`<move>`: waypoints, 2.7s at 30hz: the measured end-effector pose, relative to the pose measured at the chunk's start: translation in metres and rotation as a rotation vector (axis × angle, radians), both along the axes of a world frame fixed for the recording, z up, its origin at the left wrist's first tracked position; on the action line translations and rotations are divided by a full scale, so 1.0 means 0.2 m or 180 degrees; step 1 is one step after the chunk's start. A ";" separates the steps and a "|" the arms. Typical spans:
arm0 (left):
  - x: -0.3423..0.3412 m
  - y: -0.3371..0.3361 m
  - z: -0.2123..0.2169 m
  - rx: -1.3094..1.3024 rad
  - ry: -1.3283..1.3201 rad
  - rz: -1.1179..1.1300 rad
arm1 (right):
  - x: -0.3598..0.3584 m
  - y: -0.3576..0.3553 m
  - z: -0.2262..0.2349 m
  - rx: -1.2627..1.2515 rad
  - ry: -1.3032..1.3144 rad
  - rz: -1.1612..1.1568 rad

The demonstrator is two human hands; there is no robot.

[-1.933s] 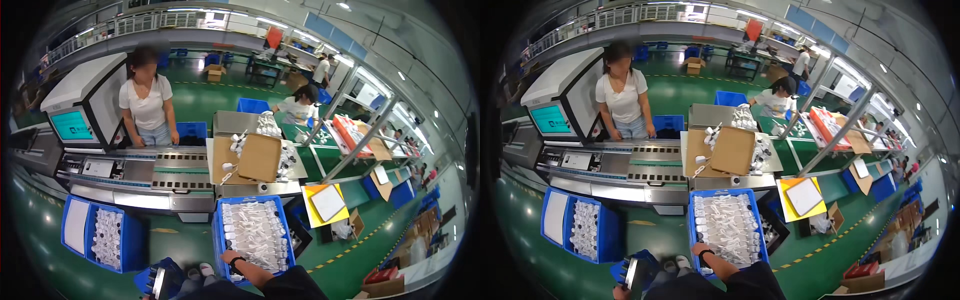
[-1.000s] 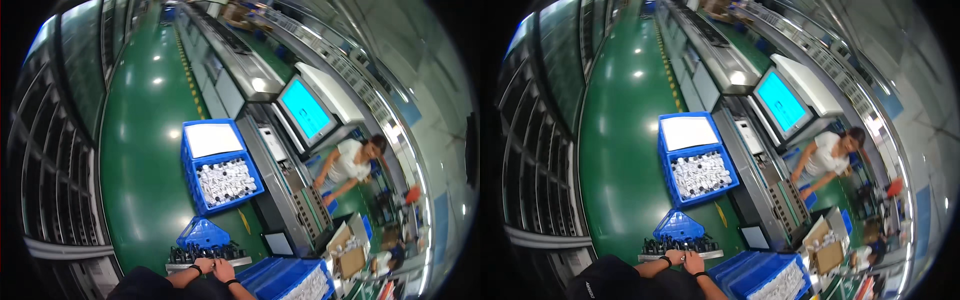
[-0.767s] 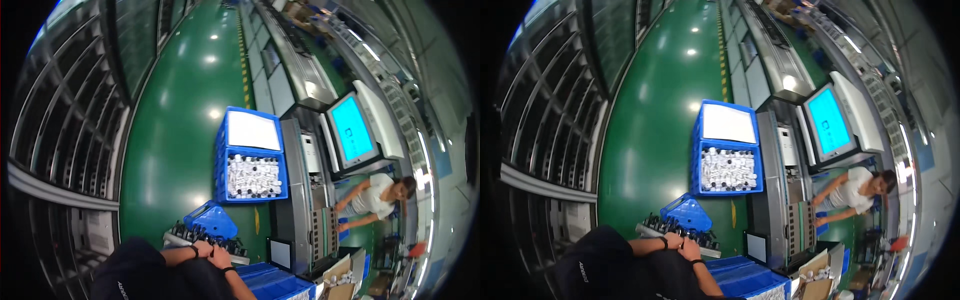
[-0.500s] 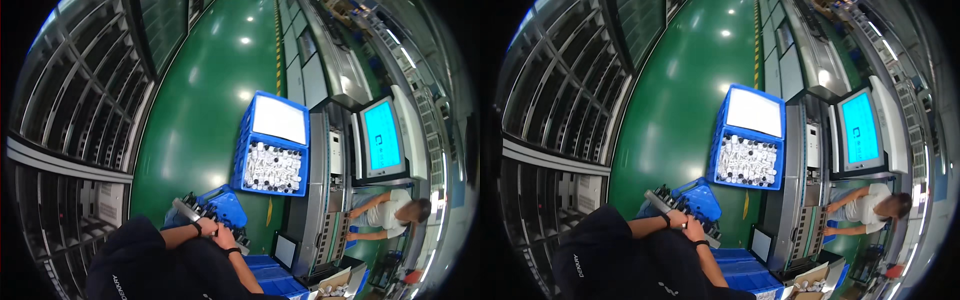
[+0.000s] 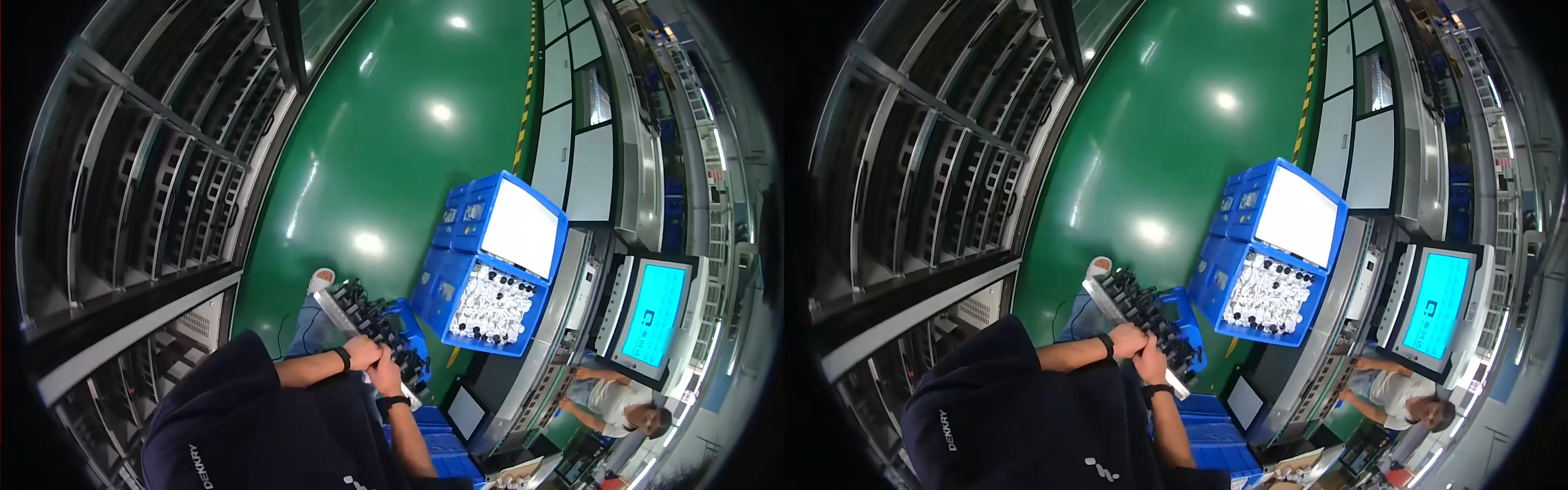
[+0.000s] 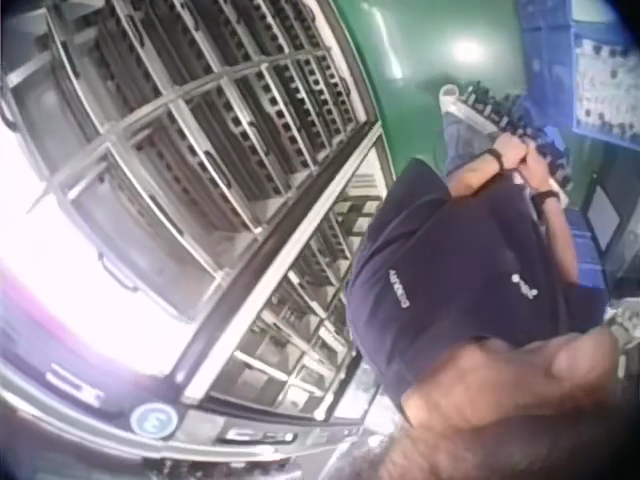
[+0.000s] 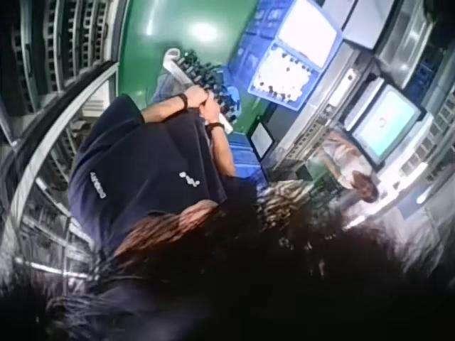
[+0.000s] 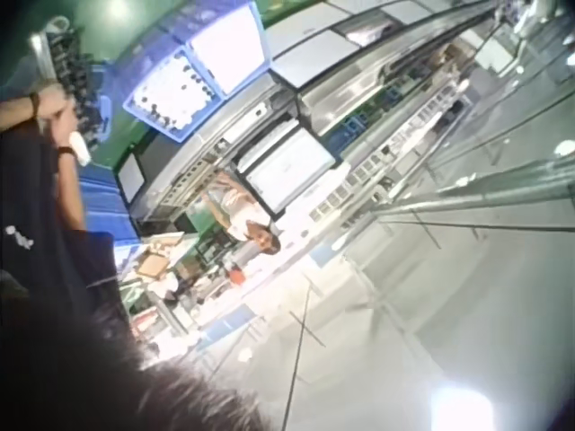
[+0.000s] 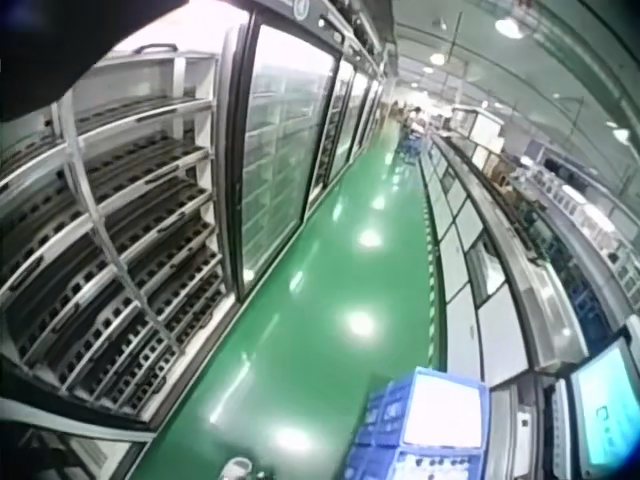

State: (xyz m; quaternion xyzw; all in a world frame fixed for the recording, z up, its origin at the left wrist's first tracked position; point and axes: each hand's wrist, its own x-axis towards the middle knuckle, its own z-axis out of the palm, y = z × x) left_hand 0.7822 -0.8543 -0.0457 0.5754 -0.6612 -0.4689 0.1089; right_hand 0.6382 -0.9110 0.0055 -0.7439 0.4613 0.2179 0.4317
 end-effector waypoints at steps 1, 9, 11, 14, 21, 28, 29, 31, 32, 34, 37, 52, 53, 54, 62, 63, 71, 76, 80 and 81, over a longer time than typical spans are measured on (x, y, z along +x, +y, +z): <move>0.08 0.00 0.00 0.0021 0.0017 0.0016 | 0.09 -0.03 0.01 0.0021 0.0017 0.0016; 1.25 -0.28 0.65 -0.0934 -0.0363 0.2775 | 0.77 -0.55 0.18 -0.0165 -0.0727 -0.0156; 1.56 -0.23 0.76 -0.0336 -0.0565 0.3923 | 0.86 -0.74 0.31 -0.0424 -0.0892 0.0055; 1.97 0.02 0.72 0.0846 -0.0547 0.4122 | 1.03 -0.87 0.54 -0.0553 -0.1152 0.0170; 2.07 -0.34 0.51 0.2185 0.4145 0.5720 | 1.38 -1.45 0.75 -0.1223 -0.2225 0.0490; 2.16 -0.85 0.12 0.1819 0.4637 0.5868 | 1.49 -2.13 0.63 -0.1203 -0.2375 0.0802; 2.20 -0.92 0.14 0.1723 0.4404 0.5706 | 1.51 -2.18 0.61 -0.1095 -0.2331 0.0722; 2.31 -1.12 0.11 0.1715 0.4362 0.5649 | 1.57 -2.35 0.59 -0.1039 -0.2270 0.0573; 2.36 -1.24 0.08 0.1679 0.4402 0.5686 | 1.60 -2.45 0.59 -0.1052 -0.2263 0.0526; 2.48 -1.60 0.04 0.1656 0.4468 0.5611 | 1.70 -2.71 0.58 -0.1115 -0.2251 0.0457; 2.61 -2.01 0.04 0.1650 0.4778 0.5323 | 1.79 -2.99 0.56 -0.1028 -0.2079 0.0355; 3.15 -4.82 0.20 0.1580 0.4543 0.3196 | 2.14 -4.65 0.73 -0.1882 -0.1217 -0.0337; 3.12 -4.99 0.28 0.1545 0.4451 0.3131 | 2.12 -4.75 0.75 -0.2055 -0.1269 -0.0427; 3.10 -5.14 0.31 0.1583 0.4407 0.3098 | 2.09 -4.81 0.77 -0.2229 -0.1302 -0.0555; 2.69 -6.32 0.57 0.0717 0.4368 0.2125 | 1.71 -5.65 0.95 -0.3274 -0.1693 -0.0863; 2.63 -6.46 0.61 0.0755 0.4324 0.2128 | 1.67 -5.74 0.96 -0.3244 -0.1698 -0.0912; 1.95 -7.67 0.69 0.0740 0.4606 0.1125 | 1.14 -6.61 1.00 -0.3860 -0.1224 -0.1521; 1.55 -8.30 0.46 0.1204 0.4522 0.0837 | 0.90 -6.99 0.94 -0.4052 -0.0495 -0.1988; 1.21 -8.75 0.32 0.1569 0.4613 0.0541 | 0.74 -7.31 0.84 -0.4074 0.0007 -0.2374; 1.14 -8.86 0.24 0.1636 0.4571 0.0509 | 0.70 -7.38 0.82 -0.4084 0.0125 -0.2468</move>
